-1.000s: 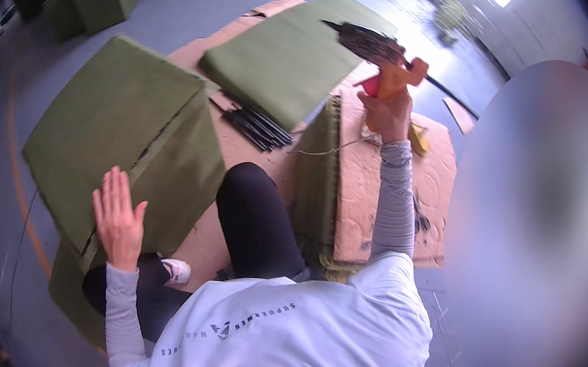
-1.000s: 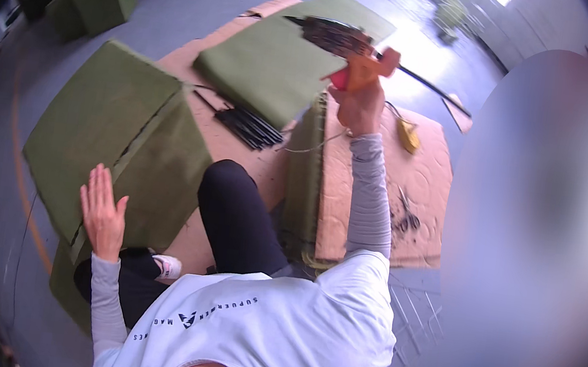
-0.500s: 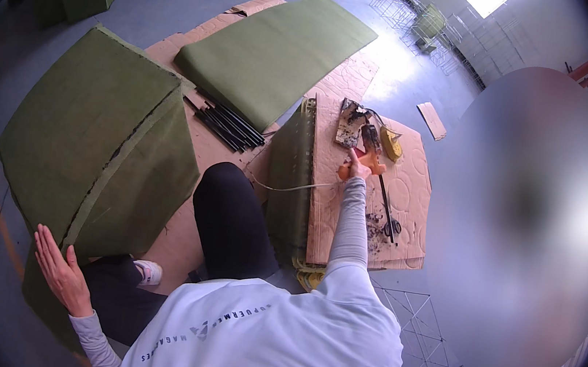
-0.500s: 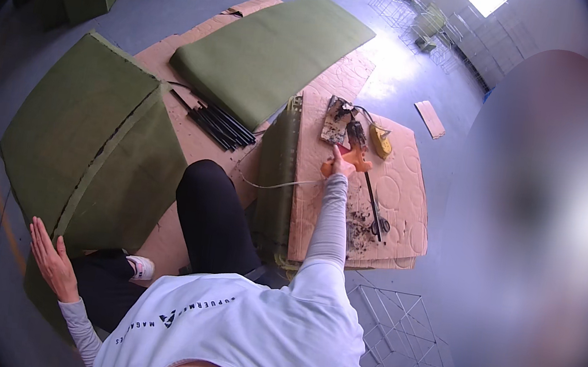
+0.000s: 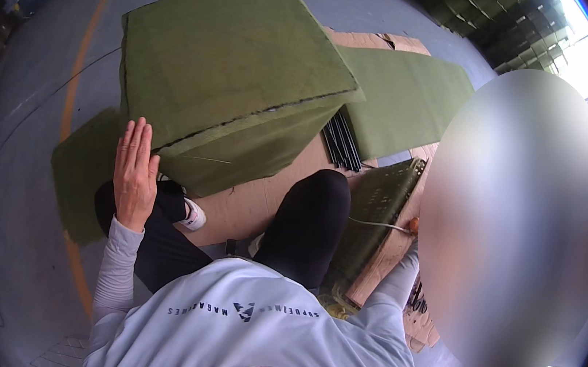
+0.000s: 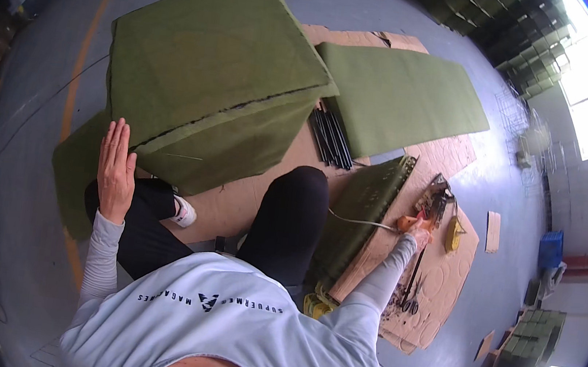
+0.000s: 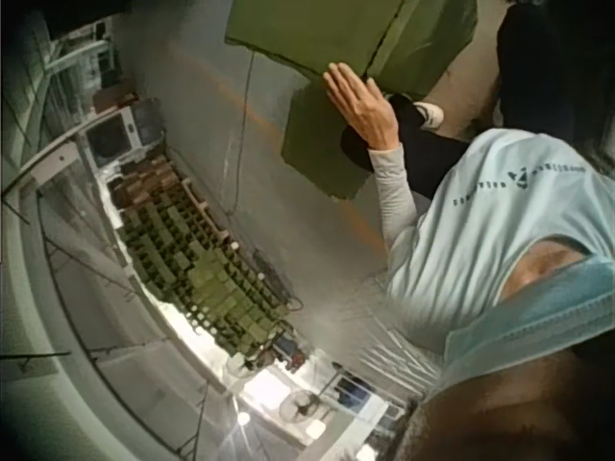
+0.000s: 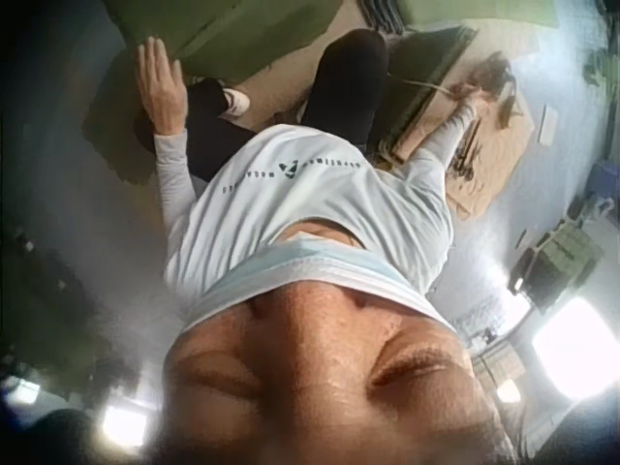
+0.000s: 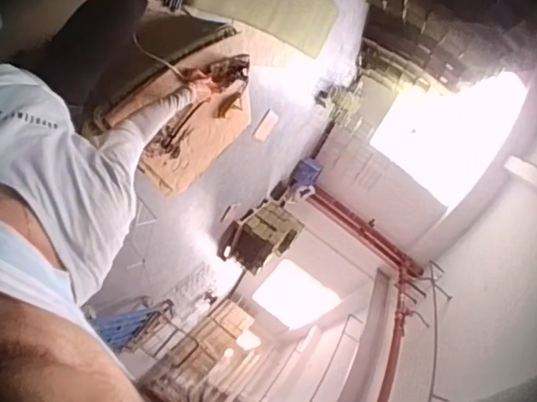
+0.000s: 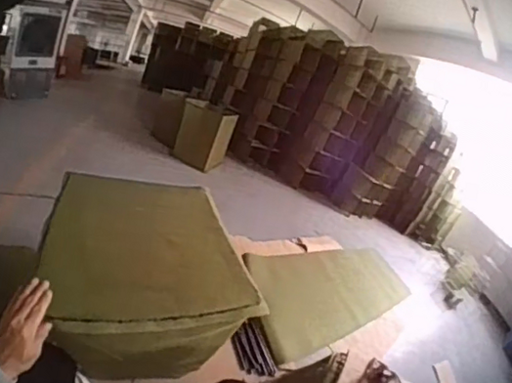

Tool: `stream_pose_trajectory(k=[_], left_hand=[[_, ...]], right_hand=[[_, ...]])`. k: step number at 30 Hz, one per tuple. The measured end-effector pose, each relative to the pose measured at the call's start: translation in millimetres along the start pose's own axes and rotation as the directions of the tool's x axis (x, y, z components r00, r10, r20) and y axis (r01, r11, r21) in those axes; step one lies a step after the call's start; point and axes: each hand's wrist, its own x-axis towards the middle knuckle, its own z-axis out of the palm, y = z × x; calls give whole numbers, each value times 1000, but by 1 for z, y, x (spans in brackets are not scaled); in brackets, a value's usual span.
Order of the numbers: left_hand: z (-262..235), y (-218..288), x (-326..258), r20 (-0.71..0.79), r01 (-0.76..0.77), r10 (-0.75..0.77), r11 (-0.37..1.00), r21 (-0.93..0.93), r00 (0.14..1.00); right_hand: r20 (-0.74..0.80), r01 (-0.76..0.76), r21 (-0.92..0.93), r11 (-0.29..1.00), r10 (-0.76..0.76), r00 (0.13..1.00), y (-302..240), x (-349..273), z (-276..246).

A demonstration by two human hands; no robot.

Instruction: The recorder uses a hot glue gun to apply adhesive to and assemble green fabric-covered foam blocks.

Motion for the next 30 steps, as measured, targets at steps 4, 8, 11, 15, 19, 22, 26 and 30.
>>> stream_pose_trajectory(k=[4, 8, 11, 15, 19, 22, 26, 30], left_hand=[[-21, 2, 24, -116, -16, 5, 996, -93, 993], [5, 23, 56, -72, -71, 77, 994, 78, 994], [23, 28, 58, 29, -76, 72, 986, 151, 997], [30, 32, 50, 15, -60, 58, 986, 154, 998], [25, 42, 48, 0, -104, 105, 983, 149, 994], [12, 25, 49, 45, -121, 122, 992, -37, 991], [7, -43, 80, -33, 17, -28, 954, -300, 999], [42, -75, 117, 124, 260, -229, 825, -502, 966]], right_hand=[[-452, 599, 9, 801, -531, 717, -121, -105, -60], [-316, 840, 536, 86, -902, 294, -294, -263, -80], [-352, 870, 389, -302, -922, -163, -366, -358, -89], [-224, 897, 383, -221, -964, -142, -392, -410, -90], [-201, 886, 352, -301, -949, -243, -383, -391, -87], [-199, 874, 345, -343, -936, -289, -377, -364, -84], [-200, 910, 399, -114, -979, -35, -376, -347, -74], [-238, 946, 317, -72, -971, 6, -373, -346, -65]])
